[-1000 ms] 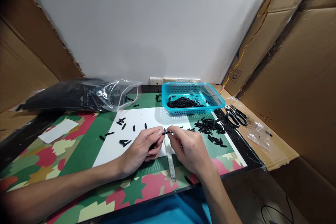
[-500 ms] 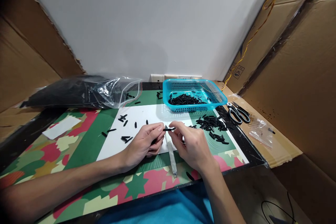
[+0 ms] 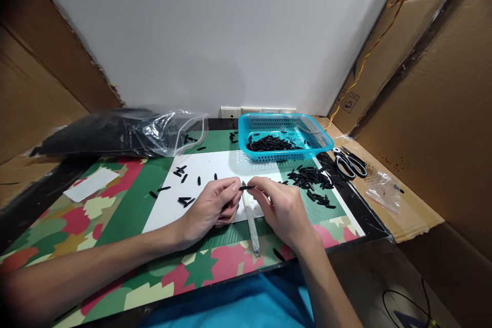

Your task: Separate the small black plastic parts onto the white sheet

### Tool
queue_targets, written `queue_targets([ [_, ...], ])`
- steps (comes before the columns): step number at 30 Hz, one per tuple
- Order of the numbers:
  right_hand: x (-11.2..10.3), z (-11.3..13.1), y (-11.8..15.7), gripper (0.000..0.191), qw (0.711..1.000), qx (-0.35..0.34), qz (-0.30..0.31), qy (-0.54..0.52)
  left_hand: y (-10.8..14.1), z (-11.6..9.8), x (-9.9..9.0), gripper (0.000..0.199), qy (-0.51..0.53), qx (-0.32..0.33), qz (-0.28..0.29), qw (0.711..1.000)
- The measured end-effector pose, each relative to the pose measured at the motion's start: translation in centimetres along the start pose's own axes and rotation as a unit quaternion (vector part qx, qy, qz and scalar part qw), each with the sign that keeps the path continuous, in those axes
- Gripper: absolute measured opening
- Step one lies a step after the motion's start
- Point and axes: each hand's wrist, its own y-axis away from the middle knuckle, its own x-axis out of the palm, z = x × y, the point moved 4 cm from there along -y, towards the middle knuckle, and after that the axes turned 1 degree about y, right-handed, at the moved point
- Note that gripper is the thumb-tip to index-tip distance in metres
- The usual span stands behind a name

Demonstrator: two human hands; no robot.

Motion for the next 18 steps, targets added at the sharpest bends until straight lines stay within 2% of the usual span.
queue_targets([
  [11, -0.11, -0.02, 0.13, 0.002, 0.998, 0.045, 0.003, -0.041, 0.28, -0.09, -0.15, 0.041, -0.015, 0.013, -0.016, 1.000],
  [18, -0.73, 0.36, -0.02, 0.011, 0.997, 0.028, -0.056, -0.043, 0.57, -0.29, 0.00, 0.039, -0.025, 0.027, -0.009, 0.999],
])
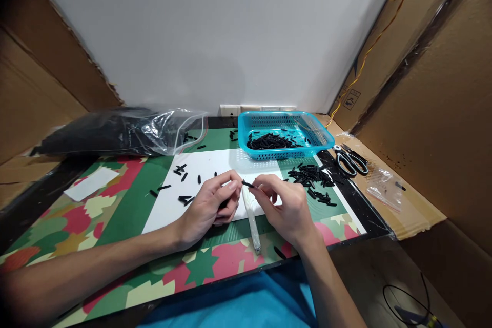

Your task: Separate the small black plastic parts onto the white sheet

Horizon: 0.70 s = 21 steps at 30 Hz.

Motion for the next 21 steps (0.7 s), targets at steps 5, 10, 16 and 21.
queue_targets([
  [5, -0.03, 0.20, -0.04, 0.010, 1.000, -0.005, 0.004, 0.011, -0.10, 0.01, 0.02, 0.038, 0.001, -0.004, -0.001, 1.000],
  [10, -0.01, 0.25, 0.00, 0.007, 1.000, -0.006, 0.008, 0.017, -0.14, 0.06, 0.13, 0.039, 0.002, -0.009, 0.005, 1.000],
  [16, 0.04, 0.10, 0.10, 0.003, 1.000, -0.008, 0.007, 0.025, -0.17, 0.03, 0.24, 0.039, 0.009, 0.000, 0.007, 1.000],
  [21, 0.06, 0.12, 0.11, 0.003, 0.999, -0.003, 0.015, 0.039, -0.09, 0.02, 0.21, 0.040, 0.007, 0.001, 0.005, 1.000],
])
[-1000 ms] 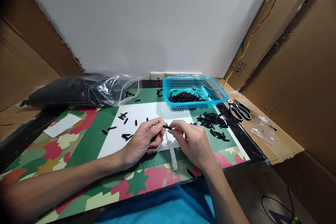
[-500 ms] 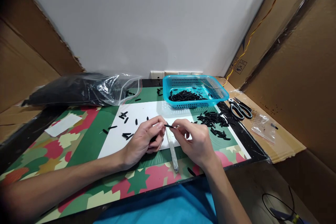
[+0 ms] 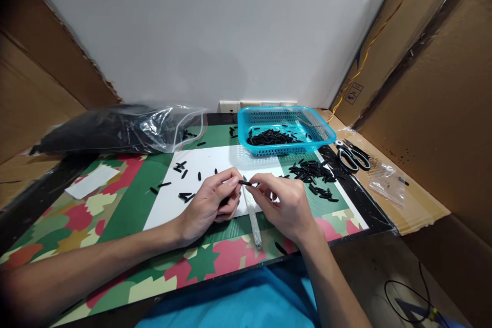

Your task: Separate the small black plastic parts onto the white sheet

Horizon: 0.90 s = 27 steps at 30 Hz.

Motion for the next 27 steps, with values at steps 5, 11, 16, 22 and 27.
queue_targets([
  [5, 0.00, 0.02, -0.03, 0.004, 1.000, -0.007, -0.003, -0.001, 0.04, -0.04, 0.01, 0.039, -0.008, -0.006, -0.003, 1.000],
  [11, -0.16, -0.01, -0.10, 0.006, 1.000, -0.014, -0.004, 0.012, 0.03, -0.20, -0.06, 0.043, -0.028, -0.019, -0.027, 0.999],
  [16, -0.38, -0.06, -0.25, 0.012, 0.999, -0.038, -0.005, 0.012, 0.07, -0.18, -0.19, 0.044, -0.033, -0.024, -0.033, 0.999],
  [22, -0.25, -0.18, -0.30, 0.013, 0.999, -0.046, 0.008, 0.007, 0.05, 0.15, -0.30, 0.049, -0.037, -0.023, -0.012, 0.999],
  [27, -0.55, 0.07, -0.10, 0.013, 0.999, -0.045, 0.010, 0.019, 0.03, 0.11, -0.17, 0.045, -0.036, -0.022, -0.002, 0.999],
])
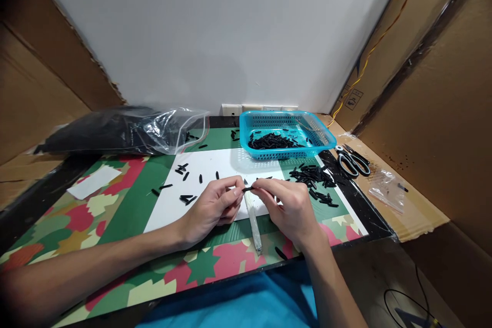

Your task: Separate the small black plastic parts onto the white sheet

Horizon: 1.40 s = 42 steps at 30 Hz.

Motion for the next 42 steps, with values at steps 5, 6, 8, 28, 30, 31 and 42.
queue_targets([
  [5, -1.6, -1.0, -2.0, 0.014, 0.994, 0.034, 0.047, 0.091, -0.1, -0.2, 0.1, 0.033, 0.033, -0.016, -0.004, 0.999],
  [6, -2.0, -1.8, -3.0, 0.013, 0.990, 0.060, 0.042, 0.122, -0.1, -0.2, 0.1, 0.031, 0.038, -0.019, -0.003, 0.999],
  [8, -3.0, -3.5, -5.1, 0.015, 0.969, 0.128, 0.023, 0.210, -0.1, -0.2, 0.0, 0.030, 0.045, -0.020, -0.002, 0.999],
  [28, 2.2, 2.7, -3.7, 0.024, 0.958, 0.031, 0.284, 0.005, -0.1, -0.2, 0.3, 0.058, 0.021, -0.030, -0.021, 0.999],
  [30, 1.7, 2.4, -3.6, 0.020, 0.967, 0.042, 0.251, -0.004, -0.1, -0.1, 0.2, 0.052, 0.020, -0.035, -0.021, 0.999],
  [31, 1.4, 2.1, -3.5, 0.018, 0.971, 0.056, 0.230, -0.016, -0.2, -0.1, 0.2, 0.049, 0.017, -0.038, -0.019, 0.999],
  [42, -1.0, -0.8, -1.8, 0.010, 0.961, 0.191, 0.107, -0.168, -0.7, -0.1, 0.5, 0.038, 0.013, -0.043, 0.010, 0.999],
])
